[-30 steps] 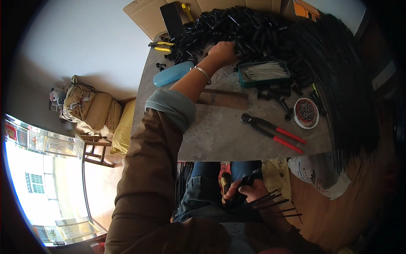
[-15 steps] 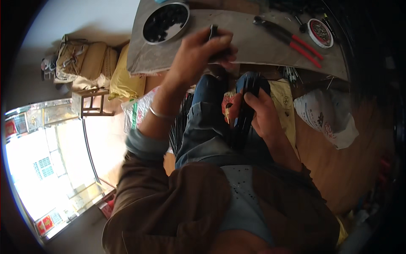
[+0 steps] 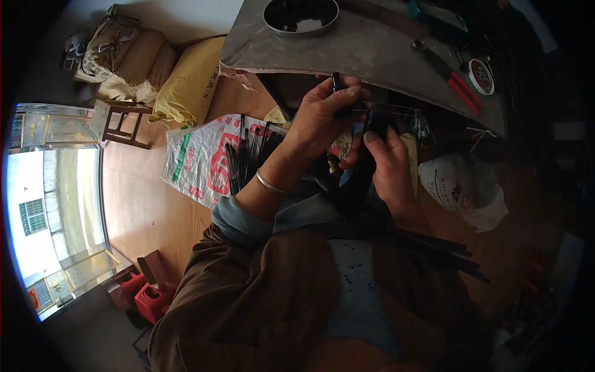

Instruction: Assembling umbrella ribs into the central slider or hub using hands and pliers.

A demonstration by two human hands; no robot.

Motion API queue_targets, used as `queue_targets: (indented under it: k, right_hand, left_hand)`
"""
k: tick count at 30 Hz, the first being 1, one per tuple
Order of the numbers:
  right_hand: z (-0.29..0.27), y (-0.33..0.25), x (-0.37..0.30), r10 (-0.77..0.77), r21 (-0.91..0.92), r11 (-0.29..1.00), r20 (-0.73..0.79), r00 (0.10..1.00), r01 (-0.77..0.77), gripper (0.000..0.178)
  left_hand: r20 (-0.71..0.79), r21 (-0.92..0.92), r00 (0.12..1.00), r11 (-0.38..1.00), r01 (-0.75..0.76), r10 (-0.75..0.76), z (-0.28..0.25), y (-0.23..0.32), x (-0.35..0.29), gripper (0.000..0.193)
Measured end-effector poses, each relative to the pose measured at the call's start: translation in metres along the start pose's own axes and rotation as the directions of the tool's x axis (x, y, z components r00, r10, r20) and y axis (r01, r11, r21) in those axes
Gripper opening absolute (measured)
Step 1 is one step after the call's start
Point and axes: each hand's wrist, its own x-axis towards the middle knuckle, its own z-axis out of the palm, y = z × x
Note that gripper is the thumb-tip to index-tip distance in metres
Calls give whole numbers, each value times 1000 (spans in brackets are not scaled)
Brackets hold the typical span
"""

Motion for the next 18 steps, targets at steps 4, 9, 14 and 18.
queue_targets:
  k: [4,9,14,18]
  right_hand:
    - [-1,-1,0,-20,-33,999,29,999,21,21]
    - [2,-3,1,-3,-42,999,35,999,4,20]
    - [3,-4,-1,-10,-39,999,31,999,12,20]
    - [3,-5,1,-11,-31,999,50,999,13,19]
  left_hand:
    - [37,-13,999,1000,3,-3,5,2,-1,18]
    - [40,-43,999,999,0,2,9,6,2,15]
    - [95,-69,995,997,-21,27,2,-1,9,12]
    - [62,-78,998,997,-2,7,1,-1,12,11]
